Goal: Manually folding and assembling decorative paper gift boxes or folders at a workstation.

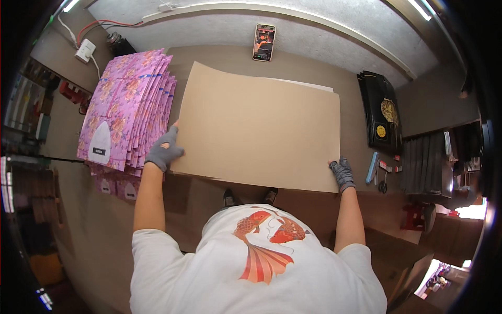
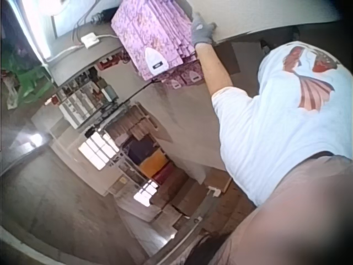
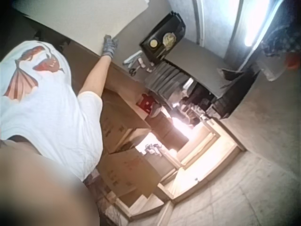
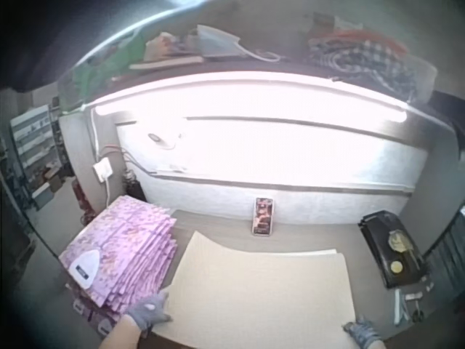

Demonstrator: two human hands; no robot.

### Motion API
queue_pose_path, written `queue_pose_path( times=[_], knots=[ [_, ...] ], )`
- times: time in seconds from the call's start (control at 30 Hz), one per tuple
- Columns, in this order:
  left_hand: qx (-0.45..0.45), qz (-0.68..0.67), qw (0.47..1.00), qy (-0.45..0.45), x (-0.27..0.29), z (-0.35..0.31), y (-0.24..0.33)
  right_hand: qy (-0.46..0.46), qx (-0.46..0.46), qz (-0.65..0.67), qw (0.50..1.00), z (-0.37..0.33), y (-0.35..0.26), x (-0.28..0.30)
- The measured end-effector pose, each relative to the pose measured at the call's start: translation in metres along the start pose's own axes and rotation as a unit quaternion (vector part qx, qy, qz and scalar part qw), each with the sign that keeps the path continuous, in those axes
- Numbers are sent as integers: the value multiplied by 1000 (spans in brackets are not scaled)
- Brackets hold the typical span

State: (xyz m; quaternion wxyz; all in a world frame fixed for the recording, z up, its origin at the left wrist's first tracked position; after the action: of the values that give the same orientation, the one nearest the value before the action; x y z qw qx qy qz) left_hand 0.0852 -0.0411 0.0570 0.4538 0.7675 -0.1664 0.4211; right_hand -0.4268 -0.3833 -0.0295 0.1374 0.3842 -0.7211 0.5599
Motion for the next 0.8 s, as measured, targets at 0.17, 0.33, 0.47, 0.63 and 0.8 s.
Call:
queue_pose_path(
  times=[0.17, 0.33, 0.47, 0.63, 0.8],
  knots=[
    [-1, 251, 967, -49, 3, -17, 113, -20, 3, -4, 1000, -1, -5, -3],
    [-132, 244, 958, 75, -39, 11, 153, -47, -1, -3, 999, 3, -4, -5],
    [-159, 283, 944, 48, -61, 58, 166, -35, -5, -10, 999, -2, -3, -5],
    [-189, 268, 944, 20, -114, 78, 135, -29, 5, -58, 998, -4, -9, -8],
    [-191, 374, 908, 9, -138, 88, 121, -6, 52, -77, 996, 4, -7, -7]
  ],
)
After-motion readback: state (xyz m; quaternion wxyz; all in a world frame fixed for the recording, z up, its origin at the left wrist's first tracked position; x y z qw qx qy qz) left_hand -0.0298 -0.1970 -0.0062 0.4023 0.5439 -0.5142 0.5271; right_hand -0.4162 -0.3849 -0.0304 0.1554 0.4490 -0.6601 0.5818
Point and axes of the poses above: each hand's wrist, its own z-axis towards the middle knuckle, its own x-axis out of the back of the hand, y = z × x, the point moved 5 cm from there along z, towards the middle knuckle, and after that the axes turned 8 degrees about z, right-handed, at the moved point
